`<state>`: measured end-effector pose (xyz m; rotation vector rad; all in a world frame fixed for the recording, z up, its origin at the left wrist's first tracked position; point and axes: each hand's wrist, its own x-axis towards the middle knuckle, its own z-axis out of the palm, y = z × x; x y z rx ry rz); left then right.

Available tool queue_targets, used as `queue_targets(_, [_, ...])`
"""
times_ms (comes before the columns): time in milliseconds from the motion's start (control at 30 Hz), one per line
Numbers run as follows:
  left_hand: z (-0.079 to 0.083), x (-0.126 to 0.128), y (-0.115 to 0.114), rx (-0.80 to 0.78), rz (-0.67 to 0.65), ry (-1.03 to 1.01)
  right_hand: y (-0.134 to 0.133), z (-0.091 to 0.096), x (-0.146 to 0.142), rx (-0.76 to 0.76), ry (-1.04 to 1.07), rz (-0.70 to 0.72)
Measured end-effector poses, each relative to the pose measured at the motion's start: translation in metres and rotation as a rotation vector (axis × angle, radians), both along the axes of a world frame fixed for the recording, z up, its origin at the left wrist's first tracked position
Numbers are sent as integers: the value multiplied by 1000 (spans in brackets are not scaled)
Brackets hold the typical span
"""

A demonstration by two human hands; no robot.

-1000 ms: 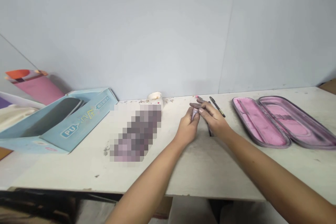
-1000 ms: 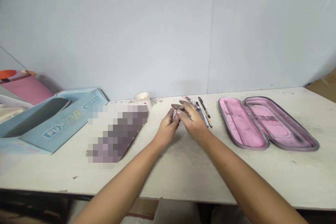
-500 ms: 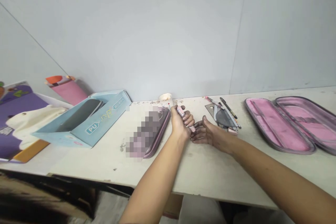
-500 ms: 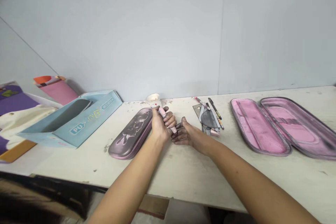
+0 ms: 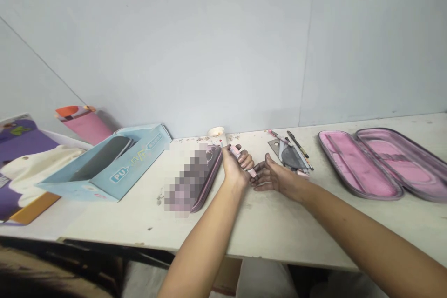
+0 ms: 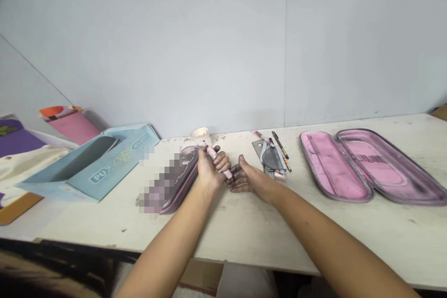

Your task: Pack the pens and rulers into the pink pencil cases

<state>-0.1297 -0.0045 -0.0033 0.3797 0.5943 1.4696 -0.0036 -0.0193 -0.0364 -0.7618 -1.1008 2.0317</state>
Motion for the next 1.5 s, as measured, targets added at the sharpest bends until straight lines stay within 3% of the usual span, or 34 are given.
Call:
queue_targets(200, [10,4,-7,-26,64,-26,-2,8,7,36,21,53])
queue_targets(333, [19,23,-10,1,70,4,-10,13,20,133,52,36])
queue_targets(433, [25,54,-8,32,41,87,-14,16,39,230,-35,-130])
queue_targets(533, [24,97,-5,67,-52,330,-13,20,77,347,-183,-374])
queue_targets(633, [14,142,-5,229,-176,788,-13,24,135,609,-500,-657])
queue_targets(733, [0,181,-12,513,-292,1327,-20,24,197,841,-1149,-936])
queue_targets(833, [-11,209,-25,780,-410,1728,-32,17,244,905,-1706,-979])
queue_targets(967, [-21,227,-38,961,-455,1984,-42,3,278,990,-2031,-874])
queue_targets(1133, [-24,214,-33,1024,-326,1985,-38,-1,282,1075,-2075,-765])
queue_targets(1300, [-18,166,-11,934,-111,2056,-25,10,241,1256,-1842,-694])
queue_targets(1400, [-18,128,3,829,-171,2141,-19,14,202,1354,-1701,-576])
queue_targets(1500, [-24,94,11,702,-354,2222,-14,14,165,1407,-1617,-492])
